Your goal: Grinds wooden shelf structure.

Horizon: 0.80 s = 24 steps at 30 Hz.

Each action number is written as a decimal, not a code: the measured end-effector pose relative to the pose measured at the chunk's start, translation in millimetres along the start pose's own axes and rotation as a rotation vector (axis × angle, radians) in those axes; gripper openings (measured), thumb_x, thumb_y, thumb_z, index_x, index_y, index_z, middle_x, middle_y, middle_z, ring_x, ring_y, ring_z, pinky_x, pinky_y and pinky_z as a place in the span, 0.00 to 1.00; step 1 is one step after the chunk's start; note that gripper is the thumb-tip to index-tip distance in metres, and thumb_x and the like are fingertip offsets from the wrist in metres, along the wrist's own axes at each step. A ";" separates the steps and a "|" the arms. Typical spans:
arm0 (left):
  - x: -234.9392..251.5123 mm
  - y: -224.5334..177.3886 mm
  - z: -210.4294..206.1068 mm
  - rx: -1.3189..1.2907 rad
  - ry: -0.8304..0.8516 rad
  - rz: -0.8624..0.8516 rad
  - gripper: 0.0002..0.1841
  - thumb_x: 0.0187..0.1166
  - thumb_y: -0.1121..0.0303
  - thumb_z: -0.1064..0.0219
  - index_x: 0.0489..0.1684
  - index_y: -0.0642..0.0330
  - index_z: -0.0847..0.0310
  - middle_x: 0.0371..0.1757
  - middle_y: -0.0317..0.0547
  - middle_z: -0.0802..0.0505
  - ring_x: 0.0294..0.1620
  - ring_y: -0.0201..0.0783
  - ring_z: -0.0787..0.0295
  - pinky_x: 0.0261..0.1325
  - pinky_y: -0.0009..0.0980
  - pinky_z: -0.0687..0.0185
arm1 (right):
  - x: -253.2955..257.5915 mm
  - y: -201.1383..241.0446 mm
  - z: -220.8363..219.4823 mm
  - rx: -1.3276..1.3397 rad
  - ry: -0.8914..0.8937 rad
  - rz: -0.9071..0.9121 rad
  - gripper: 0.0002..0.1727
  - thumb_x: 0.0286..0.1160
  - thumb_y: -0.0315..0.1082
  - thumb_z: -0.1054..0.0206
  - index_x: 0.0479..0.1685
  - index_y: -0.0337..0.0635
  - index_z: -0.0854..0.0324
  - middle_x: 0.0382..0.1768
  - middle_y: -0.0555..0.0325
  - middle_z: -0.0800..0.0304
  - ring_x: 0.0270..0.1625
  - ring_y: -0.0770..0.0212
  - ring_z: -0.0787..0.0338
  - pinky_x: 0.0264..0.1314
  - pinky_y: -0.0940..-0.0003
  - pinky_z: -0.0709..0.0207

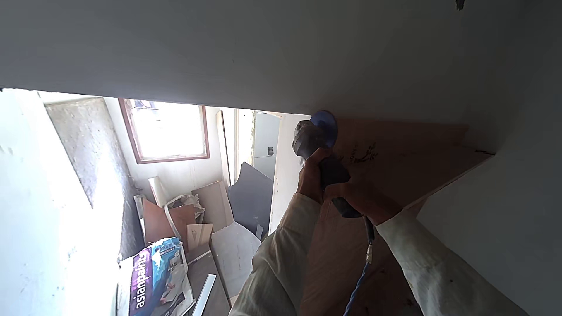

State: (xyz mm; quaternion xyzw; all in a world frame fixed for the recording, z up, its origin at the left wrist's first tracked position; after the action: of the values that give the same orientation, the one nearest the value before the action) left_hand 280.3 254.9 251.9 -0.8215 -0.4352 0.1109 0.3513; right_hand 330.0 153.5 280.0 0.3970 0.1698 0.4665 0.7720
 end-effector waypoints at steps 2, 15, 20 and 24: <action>-2.3 4.4 3.1 0.001 0.008 -0.011 0.10 0.75 0.60 0.36 0.41 0.56 0.20 0.29 0.45 0.12 0.26 0.37 0.12 0.27 0.36 0.15 | -0.2 -5.7 -3.0 0.003 0.004 0.001 0.23 0.58 0.41 0.17 0.52 0.42 0.16 0.36 0.51 0.10 0.39 0.54 0.10 0.41 0.51 0.19; -16.1 51.7 59.5 -0.017 -0.043 0.047 0.13 0.73 0.60 0.35 0.48 0.57 0.21 0.33 0.47 0.11 0.29 0.39 0.11 0.31 0.37 0.14 | -10.4 -53.0 -43.7 -0.176 0.017 -0.087 0.31 0.55 0.48 0.14 0.57 0.42 0.17 0.38 0.49 0.10 0.44 0.49 0.10 0.46 0.43 0.20; -51.7 89.5 106.6 -0.020 -0.125 0.089 0.15 0.78 0.56 0.38 0.45 0.59 0.18 0.30 0.49 0.10 0.28 0.40 0.10 0.31 0.37 0.12 | -32.7 -87.8 -82.0 -0.230 0.182 -0.134 0.42 0.55 0.50 0.17 0.72 0.41 0.25 0.50 0.46 0.10 0.55 0.48 0.10 0.58 0.45 0.19; -95.2 101.6 137.0 0.029 -0.255 0.100 0.15 0.87 0.64 0.47 0.53 0.69 0.22 0.36 0.57 0.06 0.36 0.46 0.06 0.39 0.41 0.09 | -60.0 -116.4 -113.8 -0.218 0.291 -0.106 0.49 0.53 0.52 0.18 0.80 0.42 0.31 0.53 0.44 0.09 0.59 0.45 0.10 0.61 0.43 0.20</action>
State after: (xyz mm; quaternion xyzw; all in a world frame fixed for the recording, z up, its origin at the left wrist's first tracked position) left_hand 221.4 207.2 71.9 -0.8163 -0.4332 0.2381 0.2988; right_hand 295.7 124.9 112.4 0.2299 0.2486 0.4935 0.8011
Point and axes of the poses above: each hand's wrist, its own x-axis towards the middle knuckle, its own z-axis out of the back of the hand, y = z × x, the point moved 8 cm from there along x, towards the middle knuckle
